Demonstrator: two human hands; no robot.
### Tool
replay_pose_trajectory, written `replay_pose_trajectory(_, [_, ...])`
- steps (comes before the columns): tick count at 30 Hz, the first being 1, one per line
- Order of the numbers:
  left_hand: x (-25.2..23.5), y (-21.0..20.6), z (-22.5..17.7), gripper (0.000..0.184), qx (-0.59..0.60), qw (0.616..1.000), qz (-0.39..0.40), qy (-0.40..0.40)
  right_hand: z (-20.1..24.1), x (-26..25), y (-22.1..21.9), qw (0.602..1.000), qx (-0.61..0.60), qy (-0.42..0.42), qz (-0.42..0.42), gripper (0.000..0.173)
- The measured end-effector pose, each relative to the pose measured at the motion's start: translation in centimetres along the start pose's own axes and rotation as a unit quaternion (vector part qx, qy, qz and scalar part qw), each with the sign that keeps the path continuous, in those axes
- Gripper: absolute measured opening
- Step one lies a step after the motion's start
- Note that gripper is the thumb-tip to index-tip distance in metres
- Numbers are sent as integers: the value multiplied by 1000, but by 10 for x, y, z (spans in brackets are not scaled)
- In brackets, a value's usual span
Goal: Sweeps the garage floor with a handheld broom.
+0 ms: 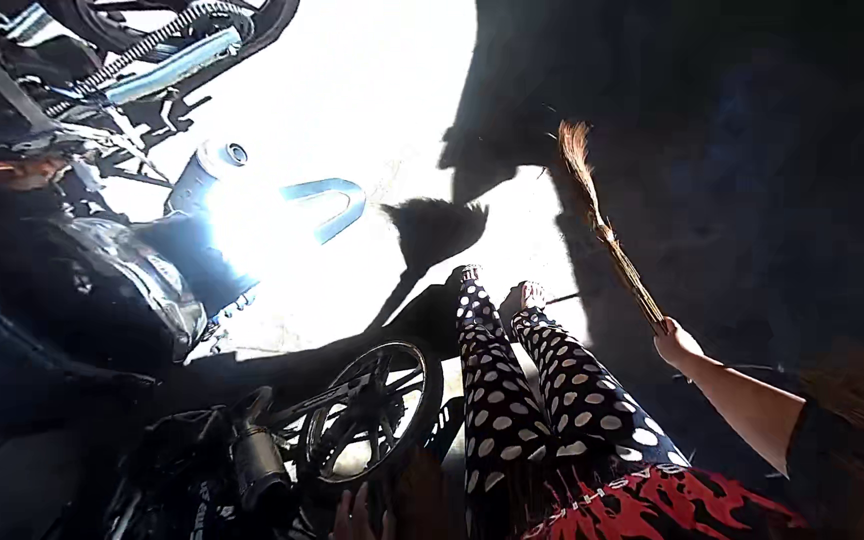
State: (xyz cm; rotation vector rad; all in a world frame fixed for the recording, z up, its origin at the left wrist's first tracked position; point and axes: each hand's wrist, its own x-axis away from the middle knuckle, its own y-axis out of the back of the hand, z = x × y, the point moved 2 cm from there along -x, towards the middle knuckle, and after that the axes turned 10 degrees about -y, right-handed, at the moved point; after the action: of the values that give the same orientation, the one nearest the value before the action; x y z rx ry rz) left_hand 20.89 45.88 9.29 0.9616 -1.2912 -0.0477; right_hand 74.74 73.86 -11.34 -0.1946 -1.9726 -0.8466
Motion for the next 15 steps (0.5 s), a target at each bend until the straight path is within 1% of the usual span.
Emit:
replay_pose_trajectory(1, [-32,2,-15,62,49,998,27,-29,-26,21,-7,997,-46,-46,31,46])
replay_pose_trajectory(2, [-61,12,-41,59,88,994,43,-52,-37,51,-12,989,-89,-93,66,42])
replay_pose_trajectory(3, [-84,23,-69,57,105,990,47,-84,-37,90,-11,977,-120,-140,106,42])
replay_pose_trajectory(4, [-100,33,-94,56,110,985,63,-119,-32,123,-10,967,-137,-169,136,45])
replay_pose_trajectory(5, [-112,44,-114,56,102,979,89,-152,-22,145,-11,957,-149,-192,161,46])
replay_pose_trajectory(6, [-121,55,-131,55,85,971,129,-181,-15,149,-21,943,-173,-219,180,45])
replay_pose_trajectory(8, [-130,65,-143,52,51,954,188,-228,-6,118,-65,922,-207,-265,191,36])
replay_pose_trajectory(9, [-131,67,-143,52,39,947,219,-231,3,99,-88,910,-235,-272,208,33])
replay_pose_trajectory(10, [-132,68,-140,51,38,944,233,-232,15,76,-114,897,-272,-264,228,29])
replay_pose_trajectory(11, [-132,69,-136,50,58,945,233,-222,35,54,-134,881,-314,-249,253,29])
replay_pose_trajectory(12, [-133,69,-130,47,81,949,210,-222,65,40,-143,866,-347,-228,281,34])
replay_pose_trajectory(13, [-135,69,-125,45,93,952,187,-225,99,27,-148,861,-365,-199,294,40])
replay_pose_trajectory(14, [-139,70,-123,43,96,951,174,-236,137,20,-141,860,-378,-162,301,44])
replay_pose_trajectory(15, [-143,72,-124,42,95,949,180,-240,173,14,-129,864,-384,-118,302,47])
